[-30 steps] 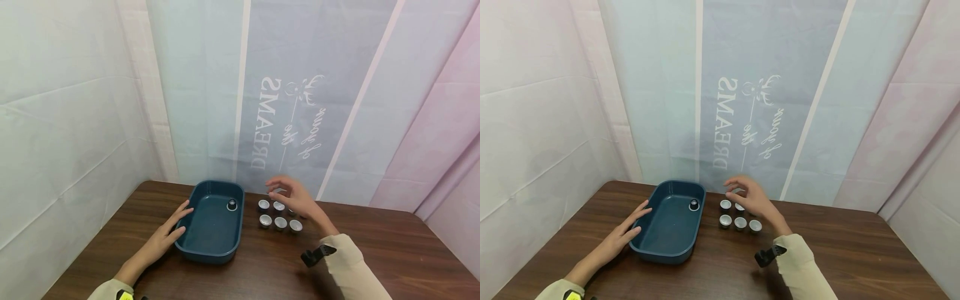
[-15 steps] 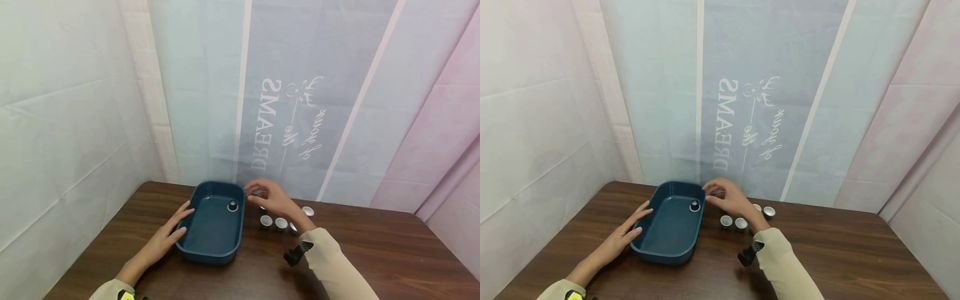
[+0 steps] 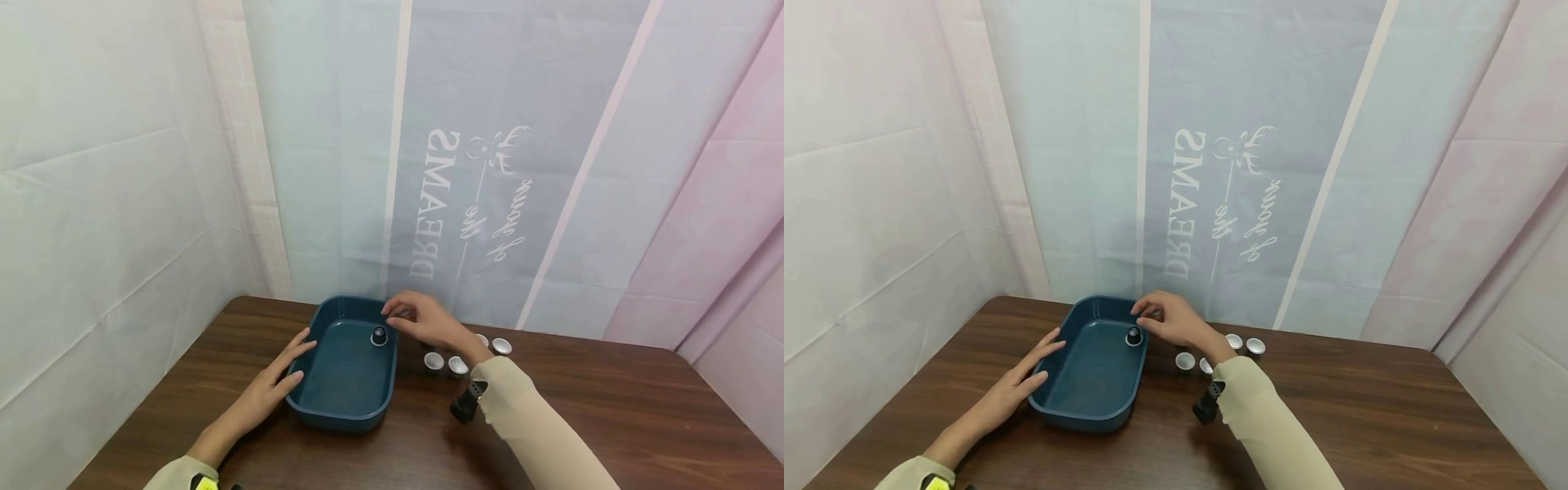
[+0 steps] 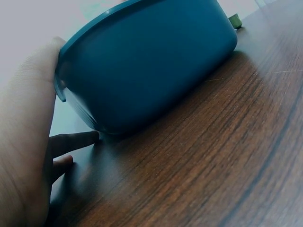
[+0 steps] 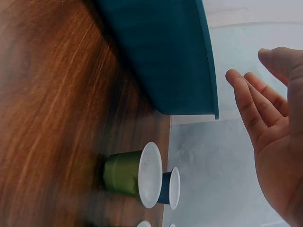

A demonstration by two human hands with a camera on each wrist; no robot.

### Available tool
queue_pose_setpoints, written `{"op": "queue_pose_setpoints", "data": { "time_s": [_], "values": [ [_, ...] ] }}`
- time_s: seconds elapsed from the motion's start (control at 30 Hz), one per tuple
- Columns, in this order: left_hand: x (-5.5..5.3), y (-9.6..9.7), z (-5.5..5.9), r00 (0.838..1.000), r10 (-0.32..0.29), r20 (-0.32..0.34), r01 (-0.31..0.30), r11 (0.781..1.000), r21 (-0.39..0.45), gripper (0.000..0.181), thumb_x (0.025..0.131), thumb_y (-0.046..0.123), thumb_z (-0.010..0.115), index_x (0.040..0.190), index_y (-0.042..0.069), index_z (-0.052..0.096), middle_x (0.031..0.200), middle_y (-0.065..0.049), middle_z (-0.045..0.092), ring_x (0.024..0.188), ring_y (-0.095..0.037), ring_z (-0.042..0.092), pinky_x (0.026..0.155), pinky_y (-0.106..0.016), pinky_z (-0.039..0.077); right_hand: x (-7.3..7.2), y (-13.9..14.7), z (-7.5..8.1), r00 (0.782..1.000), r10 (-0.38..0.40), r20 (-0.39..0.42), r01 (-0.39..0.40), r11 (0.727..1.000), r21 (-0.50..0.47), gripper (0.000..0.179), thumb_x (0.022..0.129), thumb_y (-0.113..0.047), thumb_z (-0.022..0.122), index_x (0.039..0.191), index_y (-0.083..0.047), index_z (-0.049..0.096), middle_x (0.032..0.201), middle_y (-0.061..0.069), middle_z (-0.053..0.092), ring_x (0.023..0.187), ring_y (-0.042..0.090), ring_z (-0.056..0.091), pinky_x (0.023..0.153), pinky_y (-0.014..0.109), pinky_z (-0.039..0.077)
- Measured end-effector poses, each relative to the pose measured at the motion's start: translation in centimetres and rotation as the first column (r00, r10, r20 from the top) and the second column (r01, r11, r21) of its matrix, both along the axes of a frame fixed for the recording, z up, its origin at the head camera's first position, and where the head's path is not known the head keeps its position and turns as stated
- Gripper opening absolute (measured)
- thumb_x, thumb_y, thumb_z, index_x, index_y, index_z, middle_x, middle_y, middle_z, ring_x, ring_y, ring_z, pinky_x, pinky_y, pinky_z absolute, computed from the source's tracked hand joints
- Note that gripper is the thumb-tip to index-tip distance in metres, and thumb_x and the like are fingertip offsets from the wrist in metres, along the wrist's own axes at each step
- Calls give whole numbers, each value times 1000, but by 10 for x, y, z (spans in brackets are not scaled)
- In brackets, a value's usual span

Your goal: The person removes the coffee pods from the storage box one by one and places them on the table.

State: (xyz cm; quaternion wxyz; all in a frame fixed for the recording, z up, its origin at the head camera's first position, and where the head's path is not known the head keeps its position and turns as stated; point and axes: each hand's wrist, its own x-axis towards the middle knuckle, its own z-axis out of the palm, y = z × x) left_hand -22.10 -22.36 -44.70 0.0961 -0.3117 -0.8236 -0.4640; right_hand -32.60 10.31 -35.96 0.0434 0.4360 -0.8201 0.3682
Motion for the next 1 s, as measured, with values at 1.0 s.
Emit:
{"op": "queue_pose_setpoints", "data": {
  "time_s": [1.0],
  "values": [
    [-1,0,0,1000,14,22,-14,1000,-2,48,101,7,44,148,10,34,159,-5,13,142,-37,14,99,-70,20,-20,-47,2,989,-11,-145,75,894,441,42,101,-49,38,118,-21,65,108,-9,63,96,7,58,84,29,47]
  ]
}}
